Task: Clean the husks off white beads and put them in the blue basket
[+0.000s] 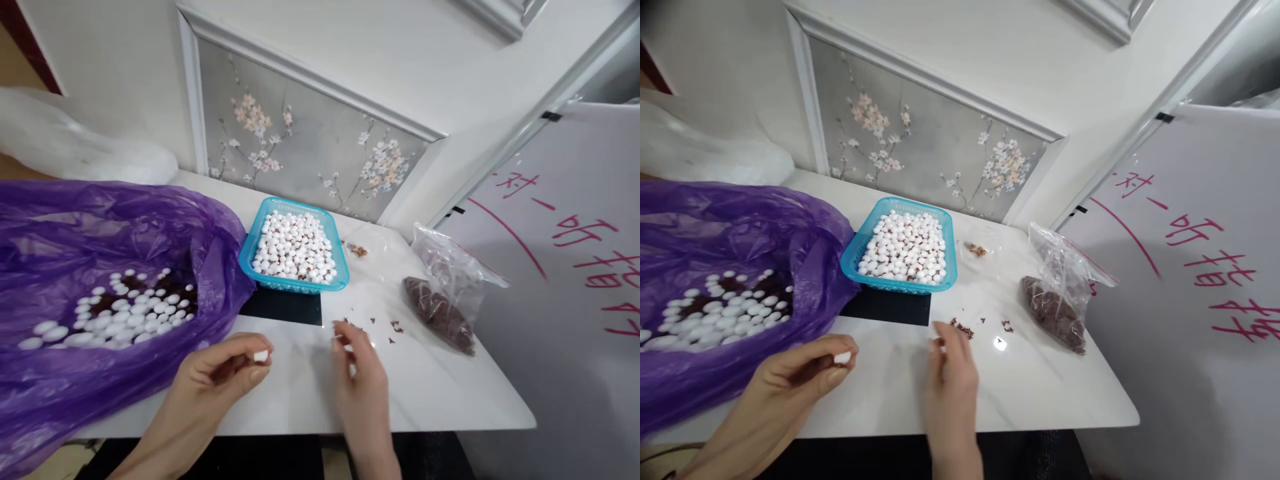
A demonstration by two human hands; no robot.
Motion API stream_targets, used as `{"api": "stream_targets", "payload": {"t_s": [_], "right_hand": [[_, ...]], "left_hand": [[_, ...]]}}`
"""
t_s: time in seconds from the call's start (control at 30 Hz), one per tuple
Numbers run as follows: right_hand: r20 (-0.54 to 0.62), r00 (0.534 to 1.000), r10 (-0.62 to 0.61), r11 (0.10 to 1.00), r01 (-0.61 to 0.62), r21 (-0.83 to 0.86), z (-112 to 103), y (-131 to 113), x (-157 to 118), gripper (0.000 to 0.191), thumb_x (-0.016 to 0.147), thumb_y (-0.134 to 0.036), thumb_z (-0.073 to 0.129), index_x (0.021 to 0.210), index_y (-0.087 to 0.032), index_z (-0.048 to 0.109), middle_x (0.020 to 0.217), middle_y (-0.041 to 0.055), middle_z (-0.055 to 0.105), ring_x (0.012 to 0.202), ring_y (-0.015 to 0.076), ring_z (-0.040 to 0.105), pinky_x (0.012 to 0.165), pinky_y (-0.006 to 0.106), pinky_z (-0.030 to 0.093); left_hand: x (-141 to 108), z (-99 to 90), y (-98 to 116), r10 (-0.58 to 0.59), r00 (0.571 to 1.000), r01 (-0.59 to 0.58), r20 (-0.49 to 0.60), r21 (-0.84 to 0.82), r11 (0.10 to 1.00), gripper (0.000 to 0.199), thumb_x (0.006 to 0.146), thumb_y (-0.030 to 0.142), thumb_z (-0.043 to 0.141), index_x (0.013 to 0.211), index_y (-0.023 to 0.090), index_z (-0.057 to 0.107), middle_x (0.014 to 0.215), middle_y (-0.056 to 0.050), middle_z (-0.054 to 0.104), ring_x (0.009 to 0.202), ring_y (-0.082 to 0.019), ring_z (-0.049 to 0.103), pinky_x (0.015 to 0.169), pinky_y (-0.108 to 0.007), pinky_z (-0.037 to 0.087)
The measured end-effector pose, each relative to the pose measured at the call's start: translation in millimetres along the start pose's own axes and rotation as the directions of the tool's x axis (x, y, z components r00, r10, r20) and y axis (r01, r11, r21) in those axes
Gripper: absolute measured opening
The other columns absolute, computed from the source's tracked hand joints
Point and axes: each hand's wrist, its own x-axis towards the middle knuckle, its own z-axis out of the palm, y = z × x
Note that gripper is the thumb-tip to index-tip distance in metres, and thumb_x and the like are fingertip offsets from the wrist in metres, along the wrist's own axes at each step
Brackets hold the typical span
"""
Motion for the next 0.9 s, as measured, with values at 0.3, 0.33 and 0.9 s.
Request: {"api": "stream_targets", "payload": {"t_s": [0.3,0.33,0.9], "right_hand": [[-0.051,0.998,0.025,0.927,-0.042,-0.373,-16,46,17,0.037,0.09,-0.036,0.041,0.106,-0.016,0.068,0.114,0.015,0.064,0.109,0.0319,0.055,0.093,0.049,0.043],[-0.044,0.999,0.023,0.929,-0.038,-0.368,-14,45,16,0.037,0.09,-0.037,0.041,0.104,-0.017,0.069,0.114,0.014,0.065,0.109,0.0316,0.055,0.092,0.048,0.043],[-0.034,0.999,-0.032,0.935,0.018,-0.354,-15,64,6,0.036,0.089,-0.038,0.044,0.112,-0.02,0.065,0.11,0.0095,0.069,0.091,0.0271,0.068,0.078,0.04,0.055]], "left_hand": [[-4,4.5,8,0.052,0.998,-0.051,0.019,-0.075,0.996,0.008,0.068,0.018,0.078,0.071,0.026,0.077,0.076,-0.001,0.073,0.071,-0.014,0.064,0.068,-0.02,0.051],[-5,5.2,8,0.059,0.998,-0.058,0.015,-0.077,0.995,0.008,0.069,0.018,0.078,0.071,0.026,0.077,0.077,-0.001,0.073,0.072,-0.014,0.064,0.068,-0.021,0.051],[103,41.5,90,0.499,0.853,-0.415,0.155,0.782,0.466,0.036,0.083,0.009,0.052,0.115,0.013,0.067,0.114,-0.009,0.071,0.102,-0.025,0.065,0.096,-0.036,0.045]]}}
